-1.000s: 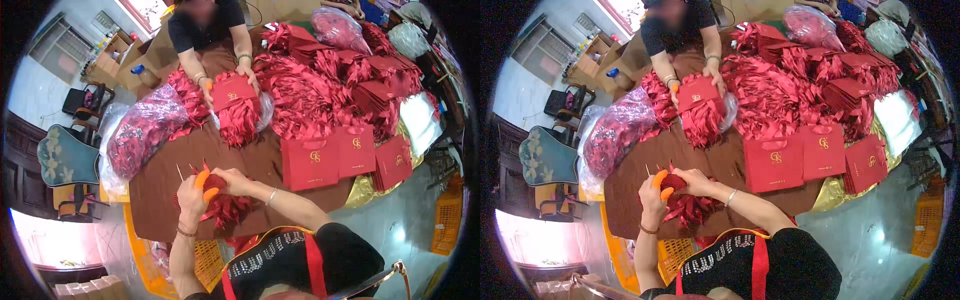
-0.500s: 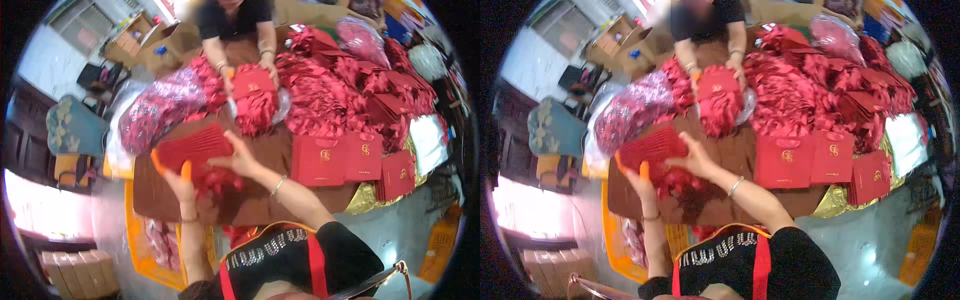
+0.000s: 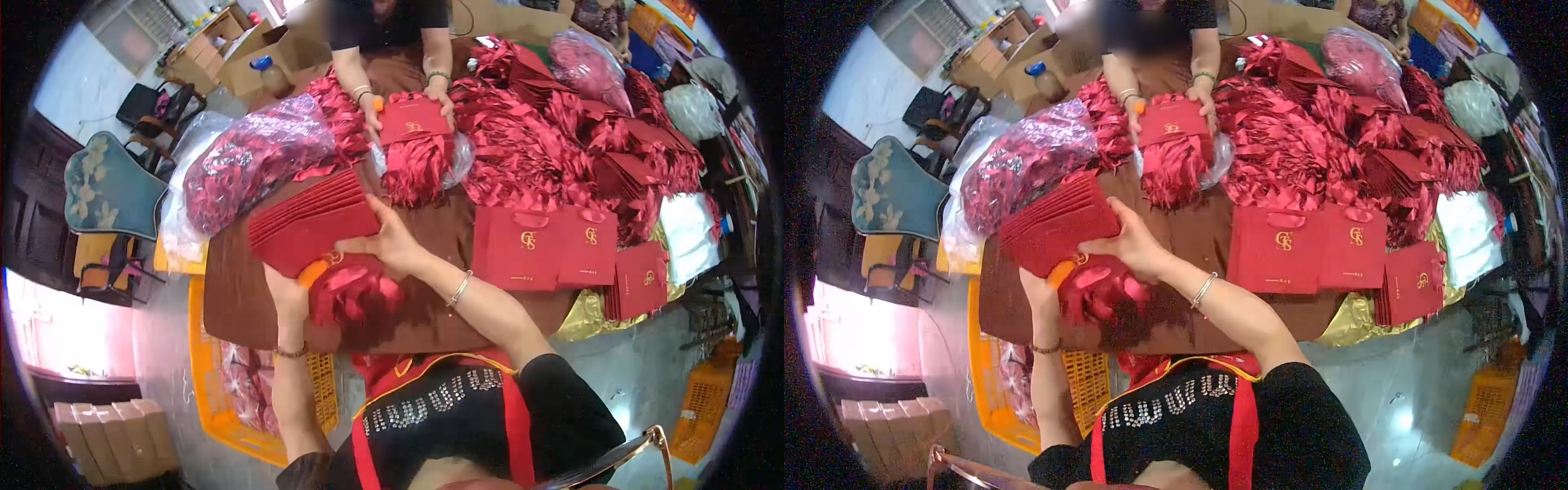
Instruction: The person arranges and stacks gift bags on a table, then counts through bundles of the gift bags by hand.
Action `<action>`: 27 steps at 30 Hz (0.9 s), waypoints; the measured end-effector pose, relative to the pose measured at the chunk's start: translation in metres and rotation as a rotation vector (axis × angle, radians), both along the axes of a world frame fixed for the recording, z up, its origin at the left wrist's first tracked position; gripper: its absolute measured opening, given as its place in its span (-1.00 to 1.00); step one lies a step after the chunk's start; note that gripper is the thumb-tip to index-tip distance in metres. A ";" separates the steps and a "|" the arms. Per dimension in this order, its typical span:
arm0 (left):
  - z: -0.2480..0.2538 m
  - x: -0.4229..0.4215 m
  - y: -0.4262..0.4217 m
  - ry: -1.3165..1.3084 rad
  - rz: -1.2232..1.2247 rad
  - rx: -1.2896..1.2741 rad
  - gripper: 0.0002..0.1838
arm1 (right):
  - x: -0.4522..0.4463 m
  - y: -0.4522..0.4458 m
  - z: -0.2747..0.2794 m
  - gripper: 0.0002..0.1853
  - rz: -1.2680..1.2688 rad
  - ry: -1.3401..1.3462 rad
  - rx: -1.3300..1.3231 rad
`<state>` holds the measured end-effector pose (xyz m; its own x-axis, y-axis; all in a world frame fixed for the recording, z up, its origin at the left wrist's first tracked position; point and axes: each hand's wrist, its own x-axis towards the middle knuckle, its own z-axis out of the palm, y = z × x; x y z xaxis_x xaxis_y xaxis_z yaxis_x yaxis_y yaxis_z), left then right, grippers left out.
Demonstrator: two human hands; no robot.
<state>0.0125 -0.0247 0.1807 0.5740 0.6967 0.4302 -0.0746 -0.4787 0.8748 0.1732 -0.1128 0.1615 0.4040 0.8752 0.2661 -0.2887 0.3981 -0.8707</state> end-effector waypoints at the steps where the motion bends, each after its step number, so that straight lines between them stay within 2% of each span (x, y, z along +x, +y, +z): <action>1: -0.003 -0.005 0.002 -0.001 -0.011 0.002 -0.56 | -0.001 0.001 0.001 -0.38 0.011 -0.065 -0.020; 3: -0.004 -0.011 0.001 -0.007 -0.045 -0.172 -0.44 | 0.001 0.002 0.014 -0.41 -0.024 -0.139 0.027; 4: -0.001 -0.013 -0.002 -0.007 -0.051 -0.170 -0.44 | 0.004 0.000 0.024 -0.41 -0.034 -0.328 -0.009; 6: 0.033 -0.009 -0.017 -0.413 -0.024 -0.213 -0.28 | 0.009 0.003 0.033 -0.43 -0.136 -0.720 -0.081; 7: 0.044 -0.015 -0.016 -0.411 -0.041 -0.211 -0.28 | 0.011 0.006 0.037 -0.43 -0.153 -0.719 -0.082; 9: 0.063 -0.033 -0.012 0.367 0.341 0.909 -0.09 | 0.010 0.008 0.051 -0.49 -0.142 -1.241 -0.215; 10: 0.071 -0.028 -0.019 0.364 0.330 0.907 -0.09 | 0.007 0.015 0.045 -0.64 -0.150 -1.366 -0.039; 11: 0.080 -0.017 -0.032 0.587 0.233 1.037 -0.06 | 0.003 0.021 0.041 -0.64 -0.153 -1.365 -0.046; 12: 0.085 -0.010 -0.037 0.813 0.134 1.161 -0.02 | -0.002 0.027 0.039 -0.66 -0.089 -1.494 -0.008; 13: 0.074 -0.008 -0.027 0.880 0.080 1.104 0.00 | -0.006 0.031 0.035 -0.66 -0.022 -1.621 0.034; 15: 0.057 -0.009 -0.012 0.932 0.005 0.717 -0.01 | -0.010 0.036 0.018 -0.69 -0.102 -1.667 0.057; 17: 0.040 -0.007 -0.003 1.075 -0.030 0.697 -0.01 | -0.010 0.037 0.003 -0.68 -0.038 -1.649 -0.061; 18: 0.032 -0.008 0.003 1.009 -0.074 0.640 -0.01 | -0.009 0.037 0.001 -0.72 0.042 -1.652 -0.138; 22: 0.010 -0.015 0.016 0.926 -0.087 0.621 0.01 | -0.013 0.051 -0.007 -0.80 0.101 -1.656 -0.144; 26: 0.006 -0.024 0.020 1.114 -0.083 0.525 -0.02 | -0.024 0.057 0.001 -0.89 0.180 -1.720 -0.148; 27: 0.000 -0.021 0.014 0.968 -0.003 0.677 -0.03 | -0.024 0.058 0.004 -0.90 0.225 -1.757 -0.185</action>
<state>-0.0090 -0.0109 0.1805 0.8653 0.4918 0.0962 0.4780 -0.8677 0.1363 0.1490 -0.0546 0.1657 -0.3396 0.9338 0.1123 0.9105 0.3564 -0.2099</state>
